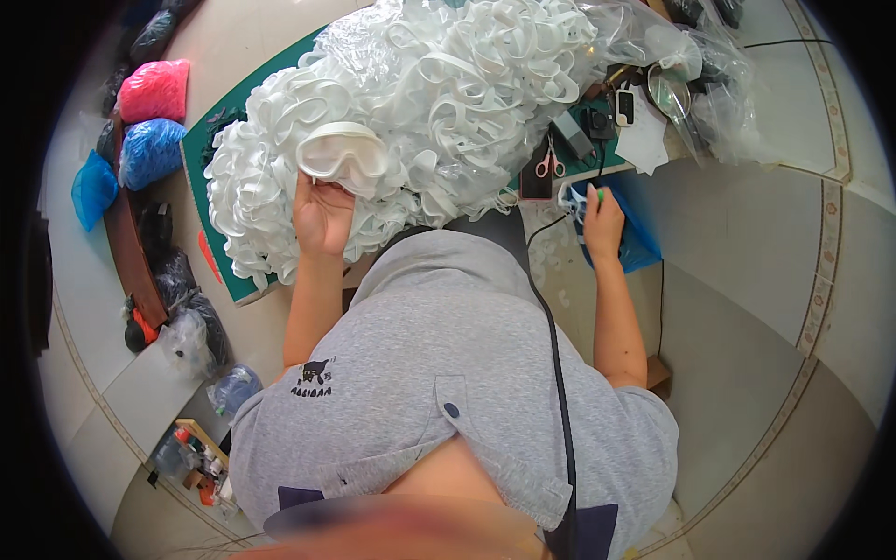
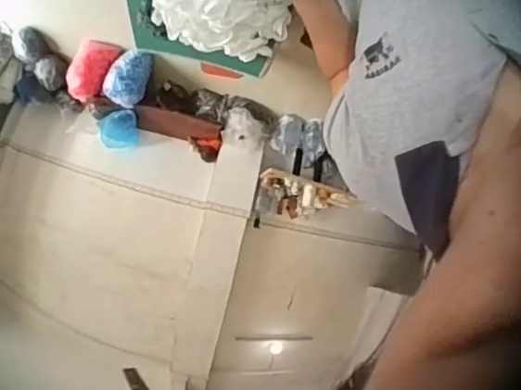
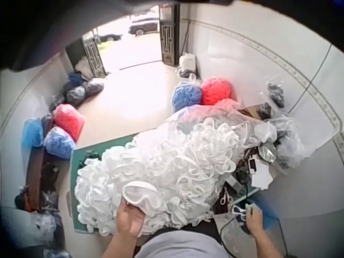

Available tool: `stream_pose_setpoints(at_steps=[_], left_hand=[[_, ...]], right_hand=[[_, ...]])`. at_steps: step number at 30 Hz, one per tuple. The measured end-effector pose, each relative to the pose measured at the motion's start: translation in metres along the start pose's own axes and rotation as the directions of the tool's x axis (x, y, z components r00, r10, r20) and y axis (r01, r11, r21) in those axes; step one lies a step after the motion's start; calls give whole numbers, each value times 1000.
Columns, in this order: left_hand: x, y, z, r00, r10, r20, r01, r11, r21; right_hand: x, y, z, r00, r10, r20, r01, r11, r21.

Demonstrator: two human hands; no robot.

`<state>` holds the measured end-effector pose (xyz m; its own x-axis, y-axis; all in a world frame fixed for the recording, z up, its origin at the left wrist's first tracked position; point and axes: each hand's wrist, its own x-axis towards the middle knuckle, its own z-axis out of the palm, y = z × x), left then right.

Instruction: Assembling and trimming white plastic/fabric components at a workbench.

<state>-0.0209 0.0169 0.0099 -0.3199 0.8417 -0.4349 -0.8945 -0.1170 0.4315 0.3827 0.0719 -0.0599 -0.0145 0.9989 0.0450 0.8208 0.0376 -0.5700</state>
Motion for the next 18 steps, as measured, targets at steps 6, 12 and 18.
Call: stream_pose_setpoints(at_steps=[6, 12, 18], left_hand=[[0, -5, 8, 989, -21, 148, 5, 995, 104], [-18, -17, 26, 944, -141, 297, 111, 987, 117], [-34, -27, 42, 946, -65, 318, -6, 976, 218]], right_hand=[[-40, 69, -37, 825, 215, 523, -10, 930, -366], [31, -144, -38, 915, -15, 404, -288, 679, 676], [40, -261, -16, 684, -724, 90, 538, 584, 608]])
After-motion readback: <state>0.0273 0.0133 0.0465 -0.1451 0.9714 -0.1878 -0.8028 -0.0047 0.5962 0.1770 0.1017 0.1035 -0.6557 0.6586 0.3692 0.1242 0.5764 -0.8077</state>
